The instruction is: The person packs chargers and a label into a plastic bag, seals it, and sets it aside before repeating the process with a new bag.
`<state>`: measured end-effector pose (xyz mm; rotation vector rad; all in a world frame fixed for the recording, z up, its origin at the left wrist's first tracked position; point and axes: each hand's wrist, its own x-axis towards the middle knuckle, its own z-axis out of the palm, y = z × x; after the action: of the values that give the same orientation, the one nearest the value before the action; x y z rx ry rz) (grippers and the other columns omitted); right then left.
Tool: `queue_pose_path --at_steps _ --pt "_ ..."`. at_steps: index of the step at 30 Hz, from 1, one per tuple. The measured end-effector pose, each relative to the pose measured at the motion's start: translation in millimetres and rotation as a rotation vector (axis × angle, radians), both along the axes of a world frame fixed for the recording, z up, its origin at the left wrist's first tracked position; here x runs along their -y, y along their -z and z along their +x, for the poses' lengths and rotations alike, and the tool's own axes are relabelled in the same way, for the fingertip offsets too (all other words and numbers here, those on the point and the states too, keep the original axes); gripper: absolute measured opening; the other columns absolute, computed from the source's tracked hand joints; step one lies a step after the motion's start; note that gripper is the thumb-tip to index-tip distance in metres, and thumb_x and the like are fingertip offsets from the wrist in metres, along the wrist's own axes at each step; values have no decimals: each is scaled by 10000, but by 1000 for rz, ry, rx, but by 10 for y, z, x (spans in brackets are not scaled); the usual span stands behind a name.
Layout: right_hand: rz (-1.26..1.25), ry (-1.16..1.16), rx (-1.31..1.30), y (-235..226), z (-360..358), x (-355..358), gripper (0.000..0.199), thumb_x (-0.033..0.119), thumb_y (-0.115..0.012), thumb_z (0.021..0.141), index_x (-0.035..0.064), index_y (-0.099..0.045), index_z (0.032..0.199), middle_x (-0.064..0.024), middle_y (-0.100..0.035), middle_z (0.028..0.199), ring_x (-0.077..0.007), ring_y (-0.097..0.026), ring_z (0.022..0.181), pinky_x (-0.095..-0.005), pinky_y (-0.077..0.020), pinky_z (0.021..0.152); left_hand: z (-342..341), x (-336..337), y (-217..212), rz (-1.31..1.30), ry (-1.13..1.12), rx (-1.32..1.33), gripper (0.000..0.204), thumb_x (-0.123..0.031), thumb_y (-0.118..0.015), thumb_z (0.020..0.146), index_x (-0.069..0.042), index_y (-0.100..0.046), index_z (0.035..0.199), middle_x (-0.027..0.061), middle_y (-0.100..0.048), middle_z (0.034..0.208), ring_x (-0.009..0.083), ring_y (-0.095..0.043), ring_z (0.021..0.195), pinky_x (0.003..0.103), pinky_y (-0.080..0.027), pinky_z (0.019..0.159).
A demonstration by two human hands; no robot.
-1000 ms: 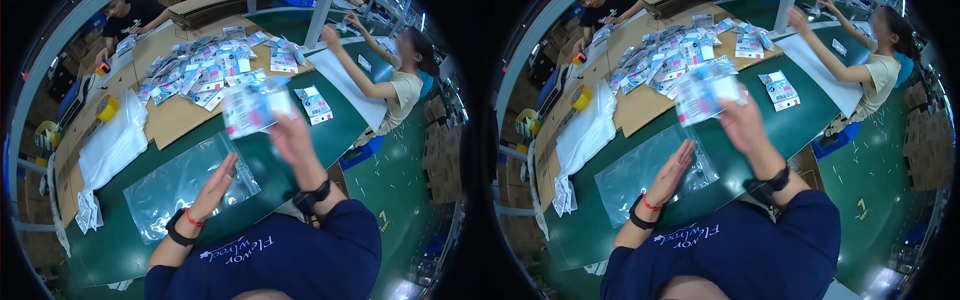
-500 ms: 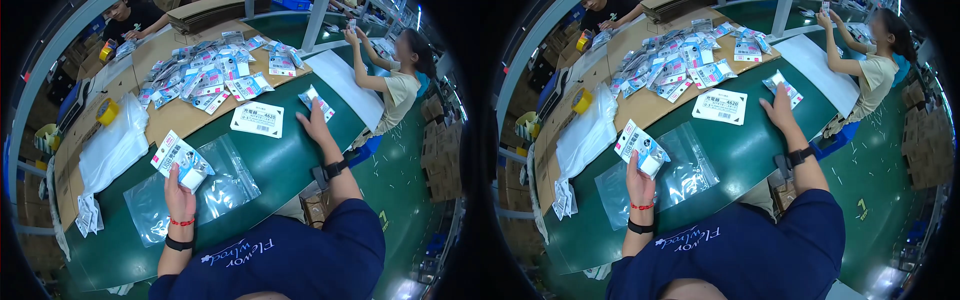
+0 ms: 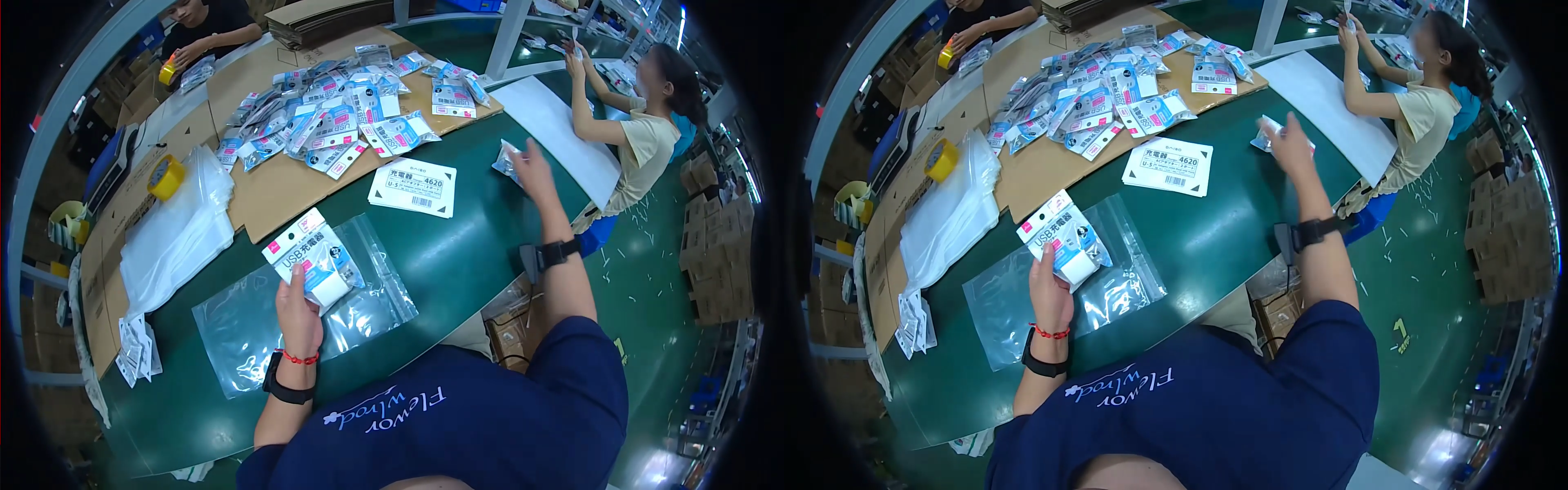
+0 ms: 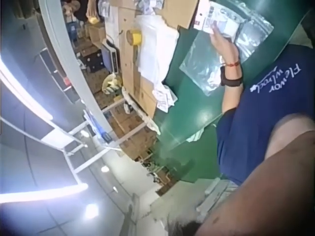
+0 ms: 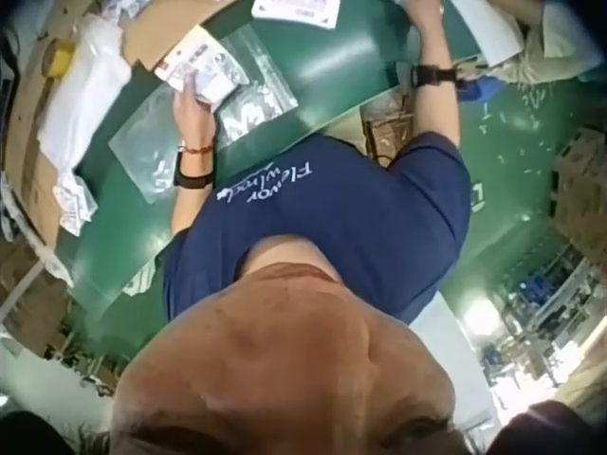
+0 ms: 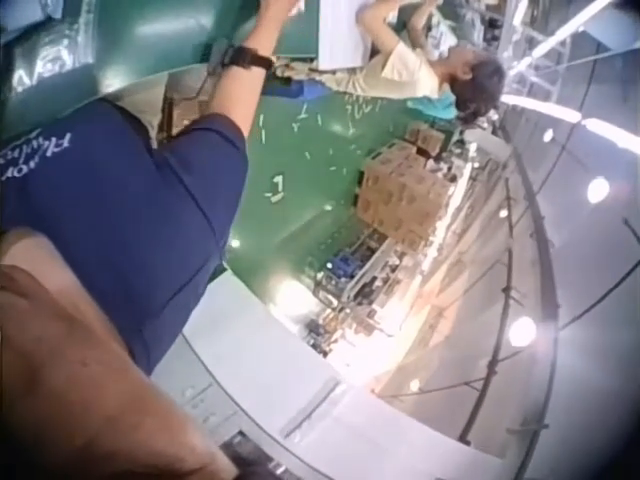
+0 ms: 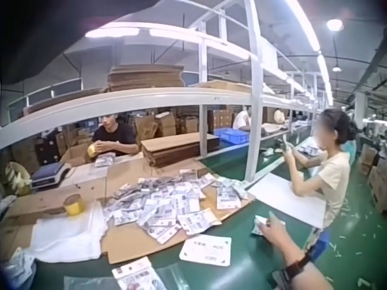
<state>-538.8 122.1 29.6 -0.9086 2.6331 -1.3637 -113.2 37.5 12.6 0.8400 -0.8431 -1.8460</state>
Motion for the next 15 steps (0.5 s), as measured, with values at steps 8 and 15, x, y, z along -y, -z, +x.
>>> queue_pose_path --at_steps 8,15 --pt "307 -58 -295 334 -201 67 603 318 -674 803 4 -501 1288 -202 -609 1141 -260 -599 1025 -316 -456 887 -40 -44 153 -99 21 43 292 -190 -491 970 1 -519 1189 86 -609 1133 159 -593 1030 309 -487 863" --pt "-301 -775 -129 -452 1366 154 487 67 -605 811 45 -517 1289 -138 -547 1274 -232 -531 1149 -340 -398 976 -54 -52 12 21 182 21 297 -225 -468 986 5 -553 1153 75 -612 1109 123 -575 1001 273 -451 876"
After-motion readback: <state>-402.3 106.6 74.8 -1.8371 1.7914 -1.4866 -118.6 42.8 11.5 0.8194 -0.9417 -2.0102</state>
